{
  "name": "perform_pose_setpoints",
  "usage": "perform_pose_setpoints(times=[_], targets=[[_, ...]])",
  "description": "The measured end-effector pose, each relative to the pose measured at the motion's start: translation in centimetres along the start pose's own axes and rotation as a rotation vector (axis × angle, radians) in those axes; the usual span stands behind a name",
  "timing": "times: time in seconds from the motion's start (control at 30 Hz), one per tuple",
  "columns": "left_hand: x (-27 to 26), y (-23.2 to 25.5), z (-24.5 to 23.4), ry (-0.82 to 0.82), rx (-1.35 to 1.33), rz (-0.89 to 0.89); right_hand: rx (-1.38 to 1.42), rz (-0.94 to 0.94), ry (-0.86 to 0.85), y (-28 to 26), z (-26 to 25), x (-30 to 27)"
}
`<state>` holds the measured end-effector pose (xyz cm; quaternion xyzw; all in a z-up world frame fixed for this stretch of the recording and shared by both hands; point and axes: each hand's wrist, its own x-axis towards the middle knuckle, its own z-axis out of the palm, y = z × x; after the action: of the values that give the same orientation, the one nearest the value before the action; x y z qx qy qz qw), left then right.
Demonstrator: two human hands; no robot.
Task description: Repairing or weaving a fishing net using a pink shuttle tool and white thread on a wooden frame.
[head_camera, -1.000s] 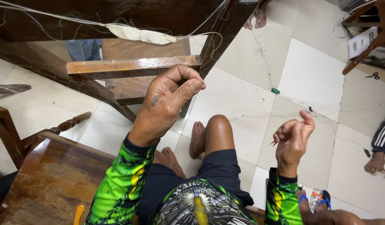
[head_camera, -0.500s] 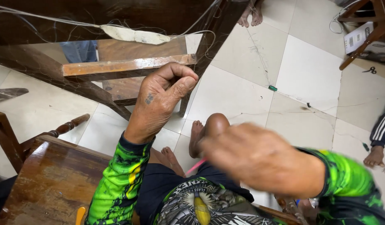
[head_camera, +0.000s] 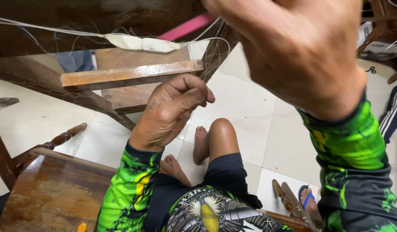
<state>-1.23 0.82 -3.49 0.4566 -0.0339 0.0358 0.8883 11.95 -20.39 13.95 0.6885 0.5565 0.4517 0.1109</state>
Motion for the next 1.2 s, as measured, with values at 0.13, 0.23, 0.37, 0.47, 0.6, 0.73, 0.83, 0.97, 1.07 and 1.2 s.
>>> perform_pose_setpoints(times=[0.13,0.23,0.37,0.47,0.6,0.73,0.83,0.97,1.07,1.2], targets=[[0.1,-0.6,-0.1,-0.094,-0.063,0.003,0.806,0.077,-0.030,0.3,-1.4,-2.9],[0.3,-0.9,0.1,-0.093,-0.039,0.008,0.780,0.098,-0.071,-0.4,-1.5,-4.6],[0.3,-0.8,0.6,-0.049,0.026,0.019,0.799,0.088,-0.104,-0.6,-0.9,-6.1],[0.3,-0.3,0.9,-0.002,0.175,0.000,0.735,0.116,-0.105,-0.6,-0.2,-7.1],[0.2,0.1,1.3,0.049,0.293,0.009,0.611,0.128,-0.089,-0.9,0.4,-7.5],[-0.1,0.6,1.8,0.127,0.351,-0.031,0.585,0.116,-0.077,-1.2,1.0,-6.8],[-0.1,0.1,1.6,0.156,0.299,-0.041,0.663,0.113,-0.045,-1.8,1.7,-5.7],[-0.3,0.8,2.1,0.185,0.296,-0.075,0.673,0.088,-0.031,-1.9,2.3,-5.1],[-0.3,0.8,2.0,0.166,0.314,-0.057,0.770,0.079,-0.038,-1.7,2.6,-4.5],[-0.2,1.5,2.9,0.213,0.324,-0.141,0.907,0.088,-0.047,-1.9,2.9,-3.7]])
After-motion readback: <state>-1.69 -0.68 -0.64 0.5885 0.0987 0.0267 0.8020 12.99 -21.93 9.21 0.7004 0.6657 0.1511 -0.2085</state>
